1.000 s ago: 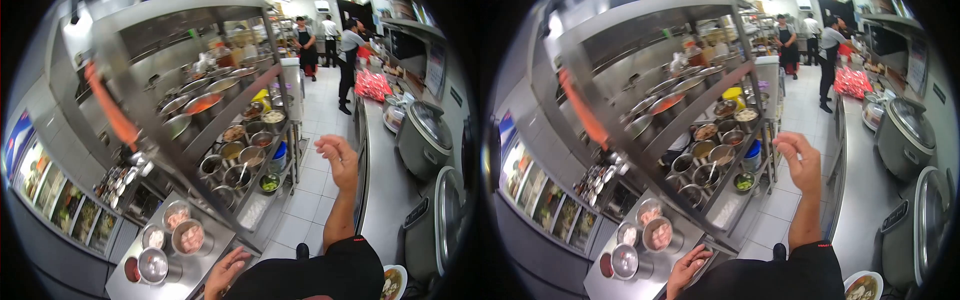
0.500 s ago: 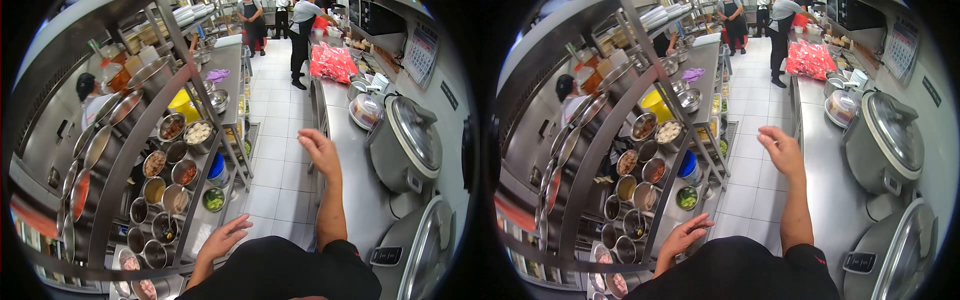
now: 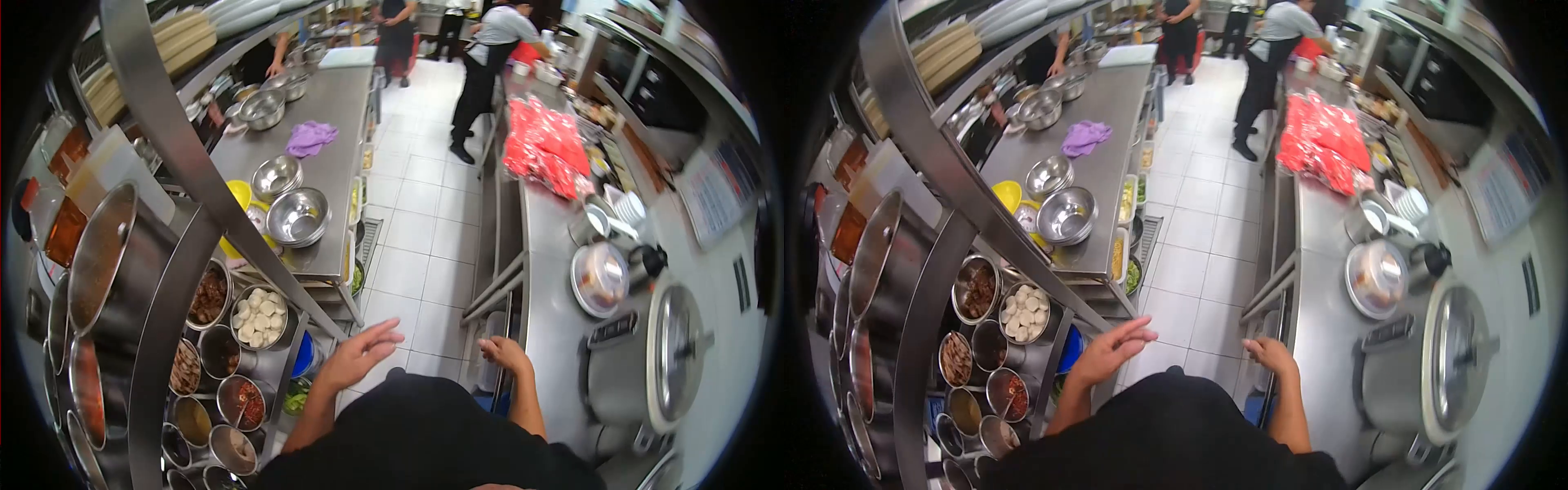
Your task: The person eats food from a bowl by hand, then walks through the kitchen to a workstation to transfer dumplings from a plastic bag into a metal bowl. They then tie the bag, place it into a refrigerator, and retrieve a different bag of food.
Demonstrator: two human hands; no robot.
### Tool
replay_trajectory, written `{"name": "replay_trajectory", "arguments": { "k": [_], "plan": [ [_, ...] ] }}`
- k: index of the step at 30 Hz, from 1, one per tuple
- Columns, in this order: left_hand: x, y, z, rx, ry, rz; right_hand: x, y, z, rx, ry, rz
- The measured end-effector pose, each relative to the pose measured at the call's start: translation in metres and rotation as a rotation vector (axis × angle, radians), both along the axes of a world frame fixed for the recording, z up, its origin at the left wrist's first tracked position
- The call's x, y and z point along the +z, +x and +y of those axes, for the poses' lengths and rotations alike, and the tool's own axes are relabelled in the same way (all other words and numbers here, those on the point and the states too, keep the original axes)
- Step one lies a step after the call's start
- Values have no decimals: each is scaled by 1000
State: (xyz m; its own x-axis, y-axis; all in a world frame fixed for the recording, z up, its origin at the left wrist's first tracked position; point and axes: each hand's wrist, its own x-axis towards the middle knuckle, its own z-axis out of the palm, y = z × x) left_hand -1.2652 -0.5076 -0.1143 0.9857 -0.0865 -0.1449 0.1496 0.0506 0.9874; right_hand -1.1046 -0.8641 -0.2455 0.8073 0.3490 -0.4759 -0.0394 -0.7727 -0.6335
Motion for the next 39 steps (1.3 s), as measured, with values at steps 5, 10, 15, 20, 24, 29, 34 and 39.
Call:
{"name": "replay_trajectory", "arguments": {
  "k": [5, 10, 15, 20, 24, 29, 34, 39],
  "plan": [
    [20, 119, 14, -102, 1, -66, -16, 50, 6, -184, 51, 177],
    [11, 235, 24, -202, 67, 34, -9, 160, 49, -129, 95, 169],
    [-7, 357, 59, 54, 212, 30, 21, 309, 99, -13, 131, 75],
    [1, 465, 189, 518, 352, -23, 70, 446, 178, 234, 157, -125],
    [-97, 538, 389, 1004, 1074, 30, 72, 541, 227, 280, 213, -76],
    [-136, 619, 417, 1011, 1591, 642, -28, 640, 232, 186, -91, -161],
    [-150, 689, 488, 1060, 1568, 423, -187, 685, 198, -81, -179, 505],
    [-124, 774, 555, 1144, 1291, 510, -126, 698, 250, -167, -251, 637]
  ]
}}
